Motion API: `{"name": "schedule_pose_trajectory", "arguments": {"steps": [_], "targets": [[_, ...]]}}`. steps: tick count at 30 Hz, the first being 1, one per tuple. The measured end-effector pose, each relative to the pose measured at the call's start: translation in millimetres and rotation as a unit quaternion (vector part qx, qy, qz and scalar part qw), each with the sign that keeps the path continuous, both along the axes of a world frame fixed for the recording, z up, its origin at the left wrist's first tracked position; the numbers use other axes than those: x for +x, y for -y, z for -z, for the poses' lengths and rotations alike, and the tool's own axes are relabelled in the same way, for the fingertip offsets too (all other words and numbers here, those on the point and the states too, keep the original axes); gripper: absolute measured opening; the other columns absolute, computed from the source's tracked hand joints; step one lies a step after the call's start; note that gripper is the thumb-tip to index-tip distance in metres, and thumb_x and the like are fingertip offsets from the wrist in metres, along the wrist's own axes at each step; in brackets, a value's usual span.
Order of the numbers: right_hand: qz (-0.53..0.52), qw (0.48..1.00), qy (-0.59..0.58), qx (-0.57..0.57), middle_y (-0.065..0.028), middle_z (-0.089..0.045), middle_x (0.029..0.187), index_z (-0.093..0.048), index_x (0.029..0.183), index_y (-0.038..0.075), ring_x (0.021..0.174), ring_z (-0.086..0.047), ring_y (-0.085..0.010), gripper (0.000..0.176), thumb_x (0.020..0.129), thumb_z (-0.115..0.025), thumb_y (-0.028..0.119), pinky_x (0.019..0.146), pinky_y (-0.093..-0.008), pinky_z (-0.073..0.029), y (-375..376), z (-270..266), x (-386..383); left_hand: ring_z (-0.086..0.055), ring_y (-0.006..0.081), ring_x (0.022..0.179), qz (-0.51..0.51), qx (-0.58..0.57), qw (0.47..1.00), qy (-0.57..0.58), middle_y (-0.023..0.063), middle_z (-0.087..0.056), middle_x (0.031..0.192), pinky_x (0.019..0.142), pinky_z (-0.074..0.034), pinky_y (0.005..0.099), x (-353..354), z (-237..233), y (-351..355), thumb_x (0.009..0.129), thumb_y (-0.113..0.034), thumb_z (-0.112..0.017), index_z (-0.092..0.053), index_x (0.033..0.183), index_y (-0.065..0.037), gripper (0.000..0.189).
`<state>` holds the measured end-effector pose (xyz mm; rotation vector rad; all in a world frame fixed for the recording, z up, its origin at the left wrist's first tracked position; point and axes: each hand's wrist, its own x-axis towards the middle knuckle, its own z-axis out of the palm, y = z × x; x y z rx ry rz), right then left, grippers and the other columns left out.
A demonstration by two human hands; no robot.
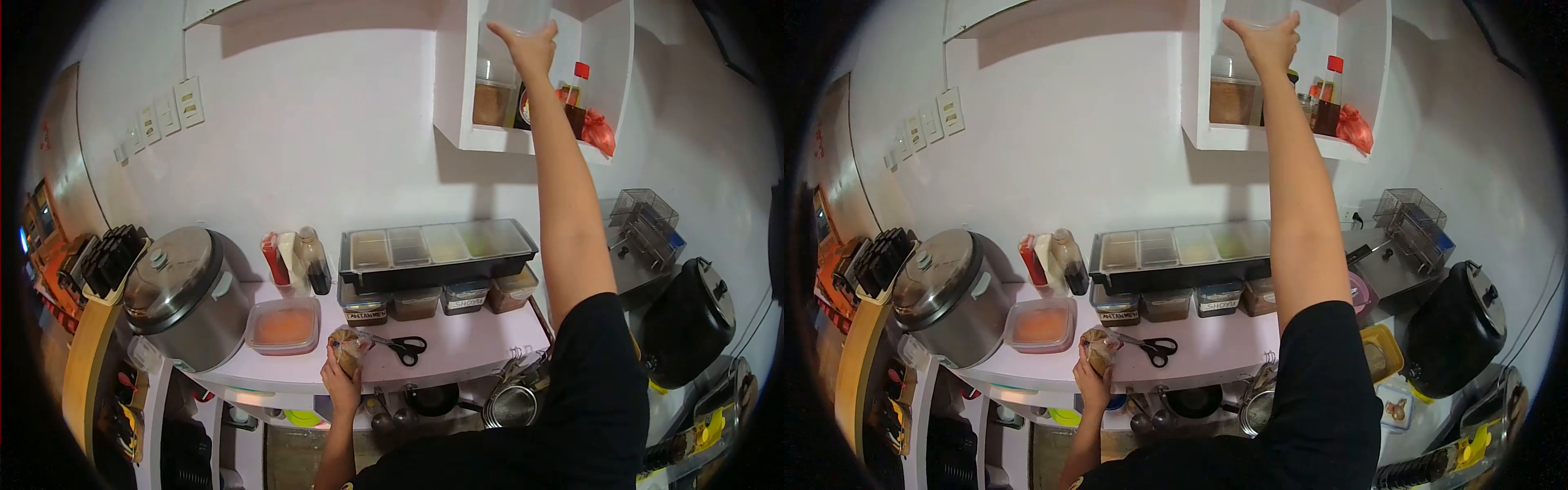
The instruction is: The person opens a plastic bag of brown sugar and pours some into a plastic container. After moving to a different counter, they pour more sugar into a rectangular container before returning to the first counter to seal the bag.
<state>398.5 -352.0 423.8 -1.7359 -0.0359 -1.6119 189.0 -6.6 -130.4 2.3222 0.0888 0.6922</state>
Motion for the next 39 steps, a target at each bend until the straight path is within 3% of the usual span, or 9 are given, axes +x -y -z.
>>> {"name": "schedule_pose_trajectory", "arguments": {"steps": [8,21,24,28,31,33,34,37,39], "targets": [[0.023,0.992,-0.089,-0.083,-0.0376,-0.019,0.139,-0.012,0.145,0.007,0.127,-0.030,-0.0492,0.088,0.084,-0.052,0.056,0.103,-0.0481,-0.032,-8,17,50,-0.041,0.0404,0.110,0.002,0.002,1.000,0.005,0.0235,-0.045,0.120,0.097,-0.032,0.0474,-2,-6,1,0.069,-0.008,-0.075,-0.017,0.143,-0.003,0.095],[0.077,0.937,0.177,-0.290,-0.0257,-0.034,0.132,-0.034,0.134,0.004,0.122,-0.035,-0.0434,0.052,0.091,-0.050,0.029,0.104,-0.0466,-0.029,-5,55,47,-0.041,0.0388,0.112,0.010,-0.063,0.998,-0.030,0.0208,-0.049,0.123,0.099,-0.030,0.0458,-1,-15,3,0.067,-0.011,-0.076,-0.020,0.144,-0.006,0.095],[0.119,0.936,0.192,-0.271,-0.0169,-0.035,0.139,-0.030,0.139,0.012,0.125,-0.036,-0.0404,0.062,0.086,-0.060,0.024,0.106,-0.0445,-0.028,-9,60,42,-0.043,0.0388,0.110,-0.009,-0.105,0.994,-0.017,0.0198,-0.049,0.125,0.098,-0.032,0.0441,6,-9,3,0.065,-0.013,-0.078,-0.026,0.141,-0.007,0.092],[-0.050,0.943,0.327,-0.032,-0.0196,-0.039,0.120,-0.033,0.129,-0.004,0.109,-0.042,-0.0313,0.045,0.094,-0.045,0.022,0.102,-0.0416,-0.029,-62,106,-26,-0.048,0.0347,0.109,-0.030,-0.122,0.992,0.007,0.0204,-0.050,0.124,0.096,-0.036,0.0407,9,-7,2,0.072,-0.015,-0.075,-0.030,0.138,-0.005,0.080],[-0.222,0.934,0.278,0.005,-0.0131,-0.041,0.118,-0.033,0.128,-0.002,0.109,-0.043,-0.0229,0.041,0.093,-0.045,0.015,0.101,-0.0376,-0.031,-104,180,-76,-0.052,0.0279,0.109,0.012,-0.411,0.911,0.008,0.0188,-0.052,0.122,0.093,-0.040,0.0369,18,10,-15,0.081,-0.016,-0.069,-0.032,0.136,-0.004,0.067],[-0.329,0.936,0.122,0.033,-0.0137,-0.044,0.119,-0.036,0.126,-0.002,0.115,-0.044,-0.0238,0.044,0.087,-0.052,0.009,0.102,-0.0370,-0.033,-136,246,-111,-0.054,0.0211,0.107,0.053,-0.482,0.874,0.019,0.0150,-0.054,0.120,0.090,-0.043,0.0319,18,9,-27,0.087,-0.013,-0.063,-0.034,0.134,-0.004,0.056],[-0.298,0.952,-0.026,-0.064,-0.0142,-0.043,0.125,-0.039,0.126,-0.002,0.121,-0.041,-0.0253,0.052,0.081,-0.062,0.010,0.102,-0.0376,-0.033,-141,282,-125,-0.054,0.0200,0.106,0.075,-0.511,0.856,0.013,0.0134,-0.054,0.119,0.089,-0.044,0.0308,8,-12,-31,0.087,-0.011,-0.062,-0.035,0.134,-0.005,0.055],[-0.474,0.827,-0.158,-0.259,-0.0150,-0.043,0.131,-0.041,0.129,0.002,0.124,-0.040,-0.0286,0.078,0.065,-0.082,0.023,0.102,-0.0393,-0.034,-163,327,-156,-0.055,0.0195,0.108,0.153,-0.551,0.820,-0.037,0.0126,-0.055,0.120,0.089,-0.046,0.0302,-25,-89,-37,0.086,-0.009,-0.062,-0.032,0.138,-0.005,0.060],[-0.611,0.739,-0.212,-0.190,-0.0143,-0.048,0.125,-0.045,0.126,0.003,0.118,-0.045,-0.0273,0.080,0.061,-0.085,0.028,0.099,-0.0377,-0.036,-171,353,-164,-0.054,0.0200,0.111,0.204,-0.548,0.799,-0.137,0.0130,-0.054,0.122,0.091,-0.045,0.0305,-45,-133,-39,0.085,-0.009,-0.063,-0.028,0.140,-0.004,0.065]]}}
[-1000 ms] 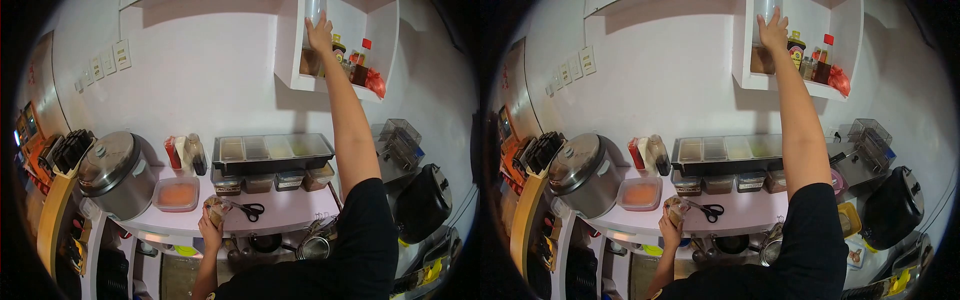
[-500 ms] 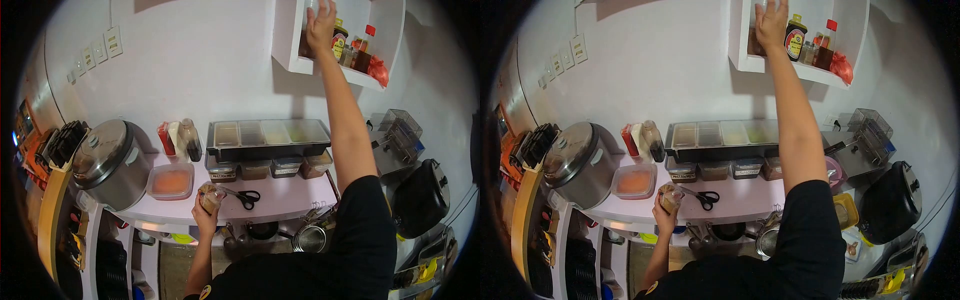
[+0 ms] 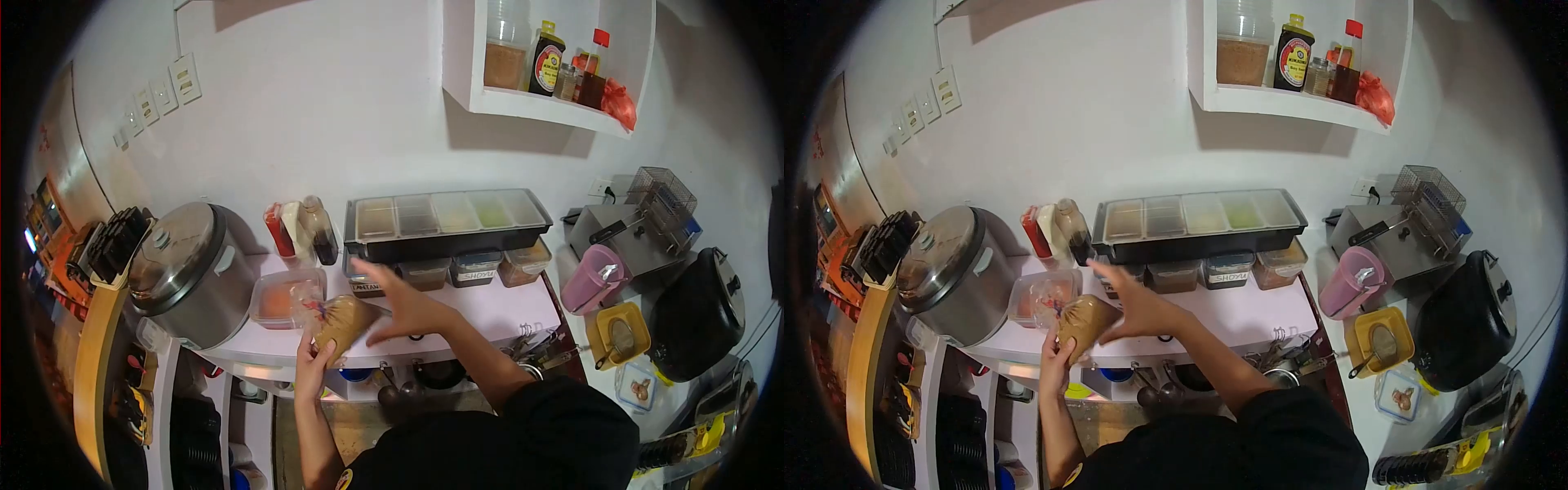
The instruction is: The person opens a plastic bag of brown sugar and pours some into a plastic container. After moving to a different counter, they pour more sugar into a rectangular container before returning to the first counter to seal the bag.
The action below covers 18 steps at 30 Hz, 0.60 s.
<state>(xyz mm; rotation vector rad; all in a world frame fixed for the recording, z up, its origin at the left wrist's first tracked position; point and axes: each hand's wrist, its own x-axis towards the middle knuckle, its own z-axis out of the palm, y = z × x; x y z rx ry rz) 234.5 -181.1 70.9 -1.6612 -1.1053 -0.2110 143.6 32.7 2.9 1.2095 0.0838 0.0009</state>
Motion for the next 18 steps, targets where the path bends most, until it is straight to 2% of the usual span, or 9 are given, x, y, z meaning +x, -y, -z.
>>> {"name": "schedule_pose_trajectory", "arguments": {"steps": [1,4,5,9,10,11,14,17,18], "targets": [[-0.064,0.996,-0.063,0.014,-0.0140,-0.051,0.122,-0.046,0.124,0.003,0.116,-0.048,-0.0267,0.081,0.059,-0.086,0.031,0.098,-0.0369,-0.038,-1,4,-2,-0.055,0.0213,0.112,0.052,0.018,0.998,0.035,0.0137,-0.051,0.126,0.092,-0.045,0.0301,-3,-11,1,0.081,-0.009,-0.065,-0.026,0.141,-0.002,0.072],[-0.163,0.961,-0.127,-0.184,-0.0113,-0.057,0.114,-0.051,0.119,0.003,0.107,-0.054,-0.0230,0.080,0.055,-0.088,0.034,0.092,-0.0337,-0.042,10,-16,-10,-0.061,0.0187,0.098,0.092,0.001,0.988,0.128,0.0139,-0.058,0.115,0.078,-0.053,0.0322,-14,-25,20,0.082,-0.002,-0.062,-0.025,0.141,-0.003,0.070],[-0.152,0.971,-0.111,-0.146,-0.0144,-0.062,0.104,-0.053,0.115,0.001,0.097,-0.060,-0.0255,0.079,0.052,-0.087,0.035,0.088,-0.0342,-0.045,14,-17,-13,-0.061,0.0232,0.098,0.095,-0.001,0.984,0.150,0.0160,-0.056,0.118,0.081,-0.054,0.0387,-15,-33,28,0.082,-0.002,-0.062,-0.017,0.144,-0.008,0.078],[-0.021,0.987,-0.045,-0.150,-0.0166,-0.062,0.094,-0.062,0.099,0.001,0.089,-0.061,-0.0263,0.067,0.049,-0.088,0.037,0.081,-0.0333,-0.046,54,-44,-14,-0.055,0.0338,0.109,0.191,-0.200,0.958,0.072,0.0240,-0.040,0.134,0.087,-0.050,0.0484,-22,-57,44,0.088,-0.010,-0.053,0.005,0.145,-0.027,0.083],[0.060,0.977,-0.124,-0.164,-0.0166,-0.060,0.102,-0.059,0.108,0.001,0.096,-0.058,-0.0279,0.075,0.048,-0.088,0.036,0.085,-0.0335,-0.045,73,-51,-14,-0.054,0.0337,0.110,0.204,-0.192,0.956,0.085,0.0243,-0.039,0.135,0.087,-0.050,0.0481,-22,-57,44,0.089,-0.011,-0.051,0.006,0.145,-0.028,0.081],[0.206,0.968,0.029,-0.138,-0.0153,-0.054,0.118,-0.051,0.121,0.002,0.109,-0.053,-0.0279,0.090,0.047,-0.089,0.034,0.094,-0.0345,-0.042,92,-53,-11,-0.053,0.0336,0.112,0.216,-0.184,0.954,0.100,0.0246,-0.037,0.136,0.086,-0.050,0.0479,-22,-56,44,0.090,-0.011,-0.049,0.006,0.145,-0.028,0.080],[0.200,0.955,-0.097,0.195,-0.0145,-0.048,0.127,-0.039,0.130,-0.003,0.119,-0.046,-0.0262,0.097,0.052,-0.088,0.025,0.103,-0.0382,-0.035,125,-134,-10,-0.053,0.0319,0.111,0.205,-0.112,0.968,0.090,0.0240,-0.038,0.135,0.086,-0.050,0.0446,-24,-54,39,0.094,-0.011,-0.044,0.004,0.146,-0.029,0.073],[0.320,0.927,0.122,0.154,-0.0109,-0.052,0.119,-0.048,0.119,0.000,0.110,-0.050,-0.0207,0.077,0.057,-0.088,0.023,0.096,-0.0346,-0.039,187,-206,31,-0.053,0.0298,0.110,0.171,-0.089,0.980,0.055,0.0226,-0.040,0.134,0.087,-0.050,0.0409,-26,-42,34,0.094,-0.009,-0.044,0.000,0.146,-0.028,0.071],[0.405,0.879,0.222,0.117,-0.0082,-0.054,0.113,-0.052,0.115,0.002,0.106,-0.051,-0.0197,0.072,0.058,-0.087,0.026,0.094,-0.0338,-0.039,208,-224,46,-0.054,0.0289,0.109,0.155,-0.087,0.983,0.049,0.0220,-0.041,0.133,0.087,-0.049,0.0396,-27,-36,31,0.093,-0.009,-0.044,-0.002,0.146,-0.027,0.070]]}}
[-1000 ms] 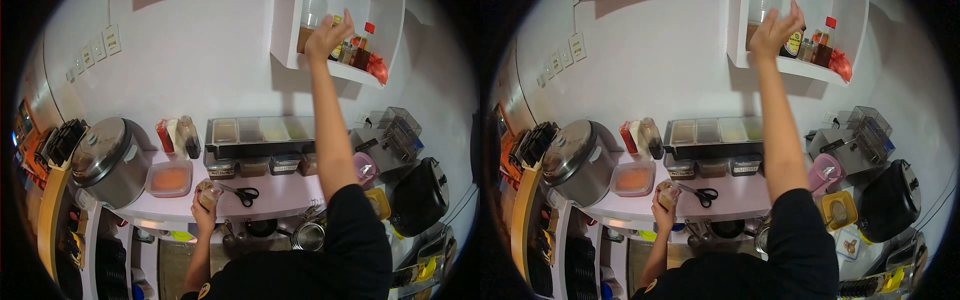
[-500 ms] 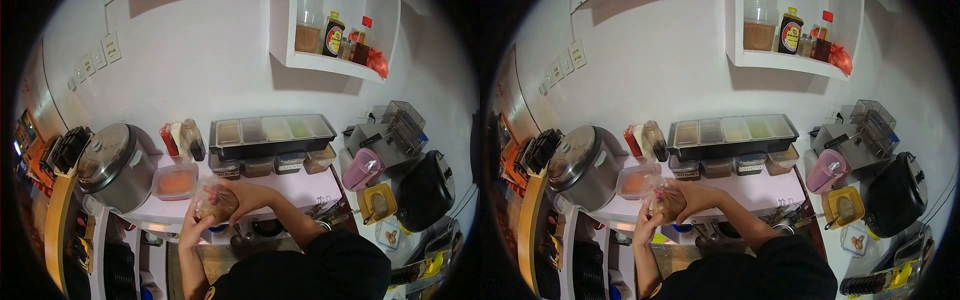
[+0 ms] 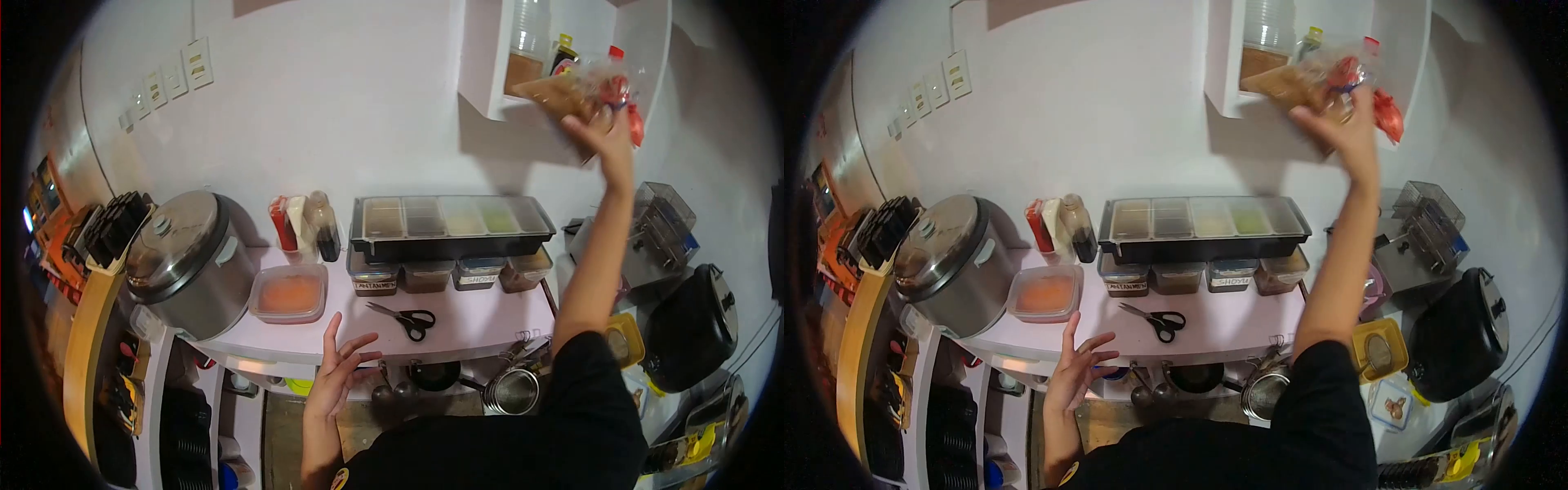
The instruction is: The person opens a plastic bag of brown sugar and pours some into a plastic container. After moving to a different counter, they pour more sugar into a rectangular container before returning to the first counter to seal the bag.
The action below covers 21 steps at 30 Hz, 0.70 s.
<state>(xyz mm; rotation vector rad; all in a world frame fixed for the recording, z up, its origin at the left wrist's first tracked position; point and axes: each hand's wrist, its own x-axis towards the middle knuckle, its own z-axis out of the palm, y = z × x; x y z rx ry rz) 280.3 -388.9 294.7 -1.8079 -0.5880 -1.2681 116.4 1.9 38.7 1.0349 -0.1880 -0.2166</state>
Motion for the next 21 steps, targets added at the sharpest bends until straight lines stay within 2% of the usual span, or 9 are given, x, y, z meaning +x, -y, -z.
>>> {"name": "schedule_pose_trajectory", "arguments": {"steps": [3,5,6,9,12,16,17,20,21], "targets": [[0.064,0.994,-0.049,-0.074,-0.0048,-0.058,0.103,-0.058,0.104,0.003,0.094,-0.055,-0.0169,0.053,0.064,-0.084,0.026,0.082,-0.0294,-0.044,62,-41,46,-0.054,0.0267,0.108,-0.027,-0.002,0.999,-0.022,0.0205,-0.043,0.132,0.087,-0.048,0.0366,0,12,-6,0.093,-0.008,-0.045,-0.005,0.146,-0.026,0.068],[0.000,0.981,-0.181,-0.074,-0.0074,-0.059,0.110,-0.055,0.112,0.002,0.096,-0.057,-0.0153,0.053,0.069,-0.080,0.021,0.081,-0.0265,-0.046,82,-53,65,-0.055,0.0229,0.106,-0.045,0.001,0.998,-0.036,0.0174,-0.047,0.130,0.086,-0.047,0.0336,-4,10,-9,0.093,-0.011,-0.048,-0.012,0.146,-0.024,0.065],[0.068,0.973,-0.208,-0.074,-0.0101,-0.058,0.115,-0.050,0.122,0.001,0.101,-0.057,-0.0177,0.062,0.071,-0.078,0.022,0.086,-0.0267,-0.046,80,-52,63,-0.056,0.0220,0.104,-0.066,0.026,0.996,-0.045,0.0183,-0.048,0.128,0.084,-0.048,0.0320,-4,10,-11,0.093,-0.011,-0.048,-0.016,0.146,-0.020,0.062],[0.042,0.979,-0.096,-0.176,-0.0111,-0.053,0.125,-0.040,0.135,0.006,0.113,-0.052,-0.0198,0.062,0.084,-0.067,0.029,0.095,-0.0291,-0.041,124,-37,108,-0.058,0.0159,0.098,-0.144,0.076,0.982,-0.099,0.0159,-0.052,0.123,0.082,-0.050,0.0270,-3,32,-27,0.091,-0.014,-0.054,-0.029,0.141,-0.014,0.056],[0.043,0.982,-0.106,-0.152,-0.0137,-0.050,0.128,-0.038,0.136,0.000,0.114,-0.051,-0.0194,0.062,0.086,-0.065,0.026,0.093,-0.0278,-0.043,145,-33,129,-0.056,0.0132,0.098,-0.272,0.138,0.940,-0.152,0.0092,-0.058,0.112,0.086,-0.044,0.0278,-1,78,-49,0.090,-0.015,-0.056,-0.046,0.132,-0.010,0.043],[0.073,0.986,-0.038,-0.147,-0.0205,-0.050,0.126,-0.040,0.131,-0.007,0.105,-0.057,-0.0199,0.060,0.084,-0.067,0.018,0.091,-0.0257,-0.046,150,-20,136,-0.059,0.0247,0.096,-0.359,0.386,0.849,0.023,0.0119,-0.061,0.111,0.083,-0.047,0.0325,11,127,-39,0.086,-0.008,-0.055,-0.055,0.122,-0.007,0.036],[0.208,0.959,0.076,-0.175,-0.0233,-0.049,0.120,-0.041,0.127,-0.006,0.105,-0.052,-0.0347,0.076,0.075,-0.074,0.040,0.091,-0.0461,-0.047,91,-15,98,-0.059,0.0278,0.096,-0.356,0.439,0.822,0.070,0.0141,-0.061,0.111,0.084,-0.047,0.0332,19,125,-25,0.085,-0.007,-0.055,-0.057,0.119,-0.006,0.035],[0.384,0.909,0.109,-0.123,-0.0242,-0.049,0.120,-0.043,0.127,-0.005,0.108,-0.051,-0.0353,0.069,0.081,-0.067,0.040,0.091,-0.0470,-0.046,65,-6,78,-0.056,0.0336,0.105,-0.263,0.503,0.801,0.187,0.0181,-0.060,0.111,0.091,-0.044,0.0390,36,130,28,0.078,-0.004,-0.056,-0.060,0.107,0.001,0.030],[0.325,0.937,0.116,-0.057,-0.0245,-0.048,0.122,-0.042,0.129,-0.004,0.111,-0.050,-0.0353,0.070,0.082,-0.065,0.043,0.092,-0.0476,-0.045,71,-4,82,-0.053,0.0327,0.111,-0.223,0.531,0.778,0.249,0.0180,-0.060,0.112,0.098,-0.041,0.0410,41,132,42,0.078,-0.002,-0.058,-0.061,0.109,0.001,0.031]]}}
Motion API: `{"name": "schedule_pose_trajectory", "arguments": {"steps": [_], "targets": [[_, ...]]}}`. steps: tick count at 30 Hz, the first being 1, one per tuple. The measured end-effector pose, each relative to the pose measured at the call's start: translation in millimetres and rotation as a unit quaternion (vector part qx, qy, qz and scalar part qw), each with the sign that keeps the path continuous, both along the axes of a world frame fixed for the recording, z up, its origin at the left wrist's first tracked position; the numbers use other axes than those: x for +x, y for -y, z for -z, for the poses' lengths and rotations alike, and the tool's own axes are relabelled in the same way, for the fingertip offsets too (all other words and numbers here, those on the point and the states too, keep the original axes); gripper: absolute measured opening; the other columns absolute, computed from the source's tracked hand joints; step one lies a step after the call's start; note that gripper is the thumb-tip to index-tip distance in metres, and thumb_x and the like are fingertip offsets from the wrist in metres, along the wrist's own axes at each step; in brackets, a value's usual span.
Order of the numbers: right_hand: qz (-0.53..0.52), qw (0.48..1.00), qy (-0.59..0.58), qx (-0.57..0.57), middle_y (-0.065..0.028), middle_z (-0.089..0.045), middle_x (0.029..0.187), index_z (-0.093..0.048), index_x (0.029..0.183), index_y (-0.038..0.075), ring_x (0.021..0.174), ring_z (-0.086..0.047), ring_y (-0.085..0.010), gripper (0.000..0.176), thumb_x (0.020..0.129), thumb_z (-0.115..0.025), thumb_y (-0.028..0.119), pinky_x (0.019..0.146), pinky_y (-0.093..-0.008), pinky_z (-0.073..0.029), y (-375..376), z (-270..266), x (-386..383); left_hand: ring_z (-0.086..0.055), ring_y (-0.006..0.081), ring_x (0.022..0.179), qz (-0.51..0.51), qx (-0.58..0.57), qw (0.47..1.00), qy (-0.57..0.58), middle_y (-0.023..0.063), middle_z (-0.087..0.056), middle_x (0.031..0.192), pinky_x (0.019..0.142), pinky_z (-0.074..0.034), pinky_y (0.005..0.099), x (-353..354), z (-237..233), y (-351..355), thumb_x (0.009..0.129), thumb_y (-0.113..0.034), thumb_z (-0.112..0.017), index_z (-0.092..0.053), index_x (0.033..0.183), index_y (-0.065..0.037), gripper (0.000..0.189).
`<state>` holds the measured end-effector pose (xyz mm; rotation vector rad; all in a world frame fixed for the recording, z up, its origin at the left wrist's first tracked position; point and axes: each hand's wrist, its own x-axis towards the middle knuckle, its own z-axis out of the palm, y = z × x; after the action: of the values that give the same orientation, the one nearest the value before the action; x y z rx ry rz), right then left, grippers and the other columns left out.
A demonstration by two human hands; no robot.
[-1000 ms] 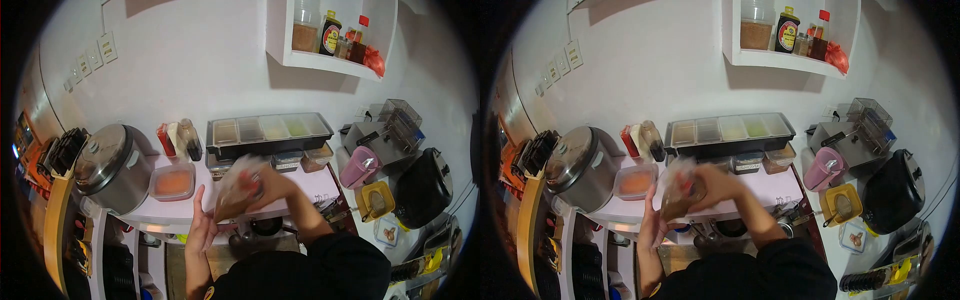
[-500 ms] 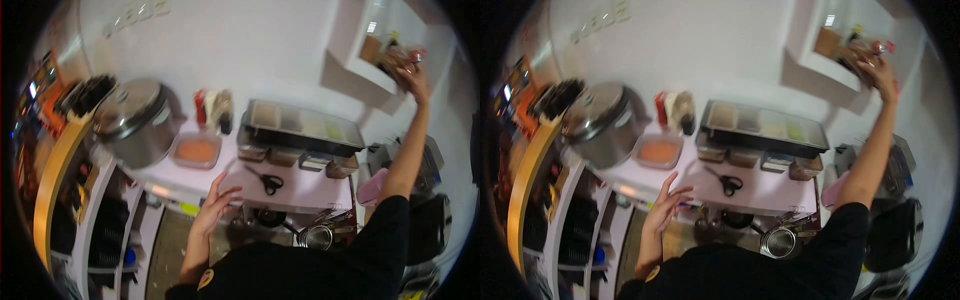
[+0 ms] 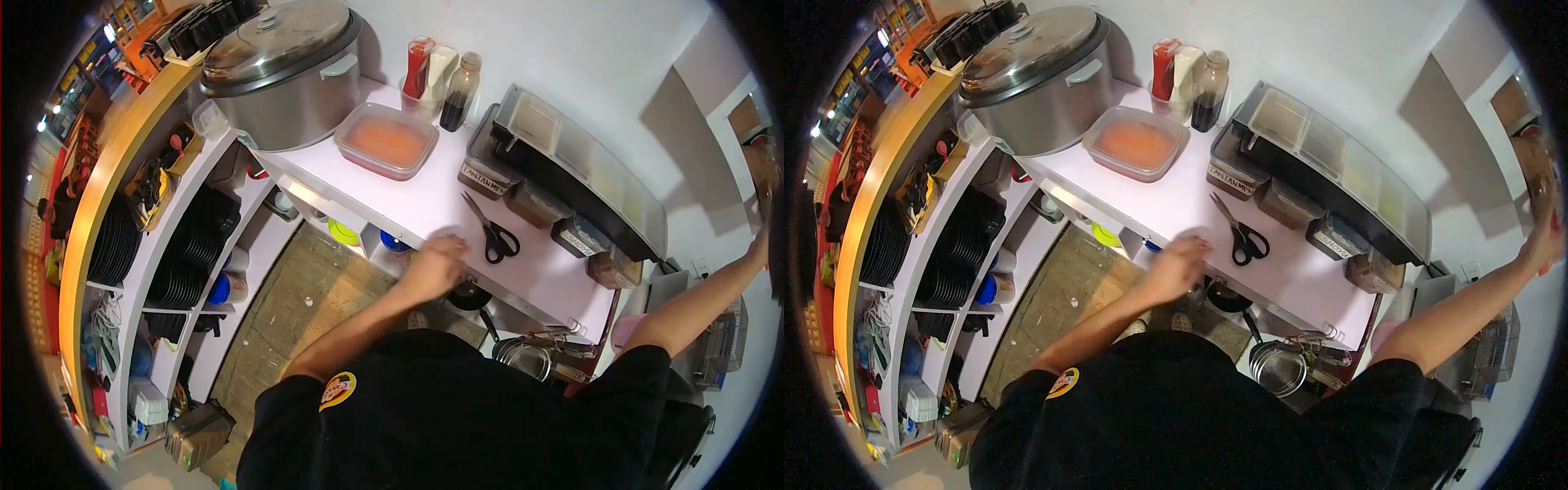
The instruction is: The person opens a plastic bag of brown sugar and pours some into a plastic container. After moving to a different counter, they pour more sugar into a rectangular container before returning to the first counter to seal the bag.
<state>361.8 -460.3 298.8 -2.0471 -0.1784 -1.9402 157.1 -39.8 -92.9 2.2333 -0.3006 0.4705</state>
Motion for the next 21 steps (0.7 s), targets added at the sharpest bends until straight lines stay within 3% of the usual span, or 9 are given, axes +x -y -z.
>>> {"name": "schedule_pose_trajectory", "arguments": {"steps": [2,4,7,8,12,13,16,18,21], "targets": [[-0.144,0.982,0.043,0.112,-0.0251,-0.046,0.127,-0.039,0.132,-0.002,0.115,-0.048,-0.0354,0.074,0.084,-0.061,0.049,0.096,-0.0488,-0.042,17,4,9,-0.039,0.0328,0.127,0.070,0.175,0.982,-0.002,0.0171,-0.048,0.131,0.109,-0.023,0.0478,12,19,26,0.084,-0.028,-0.058,-0.048,0.125,0.003,0.052],[-0.302,0.932,0.084,0.182,-0.0210,-0.041,0.134,-0.030,0.139,0.003,0.118,-0.046,-0.0357,0.087,0.078,-0.063,0.056,0.099,-0.0496,-0.040,-50,20,-26,-0.035,0.0318,0.130,0.038,0.186,0.982,-0.013,0.0175,-0.041,0.137,0.109,-0.022,0.0475,15,37,40,0.083,-0.034,-0.059,-0.040,0.132,0.002,0.064],[-0.311,0.918,0.212,0.121,-0.0229,-0.054,0.118,-0.051,0.116,-0.007,0.093,-0.061,-0.0270,0.039,0.087,-0.061,0.016,0.085,-0.0324,-0.052,-50,62,-15,-0.024,0.0324,0.136,-0.031,0.226,0.972,-0.052,0.0196,-0.030,0.144,0.111,-0.017,0.0467,18,46,33,0.088,-0.045,-0.050,-0.029,0.138,0.004,0.073],[-0.319,0.897,0.262,0.155,-0.0220,-0.054,0.116,-0.054,0.114,-0.003,0.093,-0.061,-0.0287,0.031,0.089,-0.056,0.015,0.084,-0.0337,-0.052,-94,78,-24,-0.022,0.0326,0.137,-0.061,0.217,0.972,-0.066,0.0204,-0.028,0.145,0.111,-0.016,0.0466,17,50,29,0.088,-0.046,-0.048,-0.027,0.139,0.005,0.074],[-0.142,0.970,0.186,0.063,-0.0184,-0.052,0.097,-0.056,0.096,-0.010,0.084,-0.062,-0.0284,0.019,0.094,-0.049,0.009,0.076,-0.0361,-0.057,-202,144,-41,-0.017,0.0379,0.137,-0.213,0.235,0.936,-0.153,0.0252,-0.021,0.146,0.112,-0.015,0.0465,-4,48,5,0.091,-0.048,-0.043,-0.019,0.141,0.004,0.077],[-0.374,0.905,0.165,0.120,-0.0172,-0.052,0.095,-0.053,0.101,-0.009,0.087,-0.061,-0.0289,0.018,0.094,-0.047,0.007,0.079,-0.0374,-0.055,-217,161,-35,-0.017,0.0390,0.137,-0.252,0.216,0.928,-0.171,0.0260,-0.020,0.146,0.112,-0.015,0.0472,-14,46,2,0.090,-0.048,-0.044,-0.019,0.142,0.004,0.077],[-0.705,0.682,0.019,0.196,-0.0133,-0.048,0.088,-0.049,0.094,-0.003,0.088,-0.052,-0.0265,0.020,0.093,-0.041,0.015,0.083,-0.0424,-0.046,-304,177,-74,-0.014,0.0397,0.138,-0.348,0.129,0.861,-0.349,0.0260,-0.018,0.147,0.111,-0.014,0.0519,-58,49,-8,0.089,-0.046,-0.048,-0.018,0.143,0.002,0.078],[-0.866,0.438,-0.098,0.221,-0.0115,-0.048,0.089,-0.049,0.092,0.002,0.085,-0.046,-0.0231,0.014,0.090,-0.043,0.014,0.089,-0.0418,-0.037,-352,178,-112,-0.012,0.0400,0.139,-0.369,0.176,0.761,-0.504,0.0242,-0.015,0.149,0.109,-0.012,0.0567,-100,87,-11,0.088,-0.043,-0.051,-0.015,0.144,0.000,0.079],[-0.957,-0.013,-0.213,0.198,-0.0085,-0.042,0.085,-0.044,0.086,0.006,0.082,-0.043,-0.0214,0.016,0.088,-0.052,0.020,0.078,-0.0372,-0.040,-396,156,-179,-0.020,0.0393,0.137,-0.421,0.043,0.665,-0.615,0.0182,-0.031,0.145,0.106,-0.010,0.0624,-186,141,-5,0.083,-0.035,-0.055,-0.035,0.139,-0.008,0.066]]}}
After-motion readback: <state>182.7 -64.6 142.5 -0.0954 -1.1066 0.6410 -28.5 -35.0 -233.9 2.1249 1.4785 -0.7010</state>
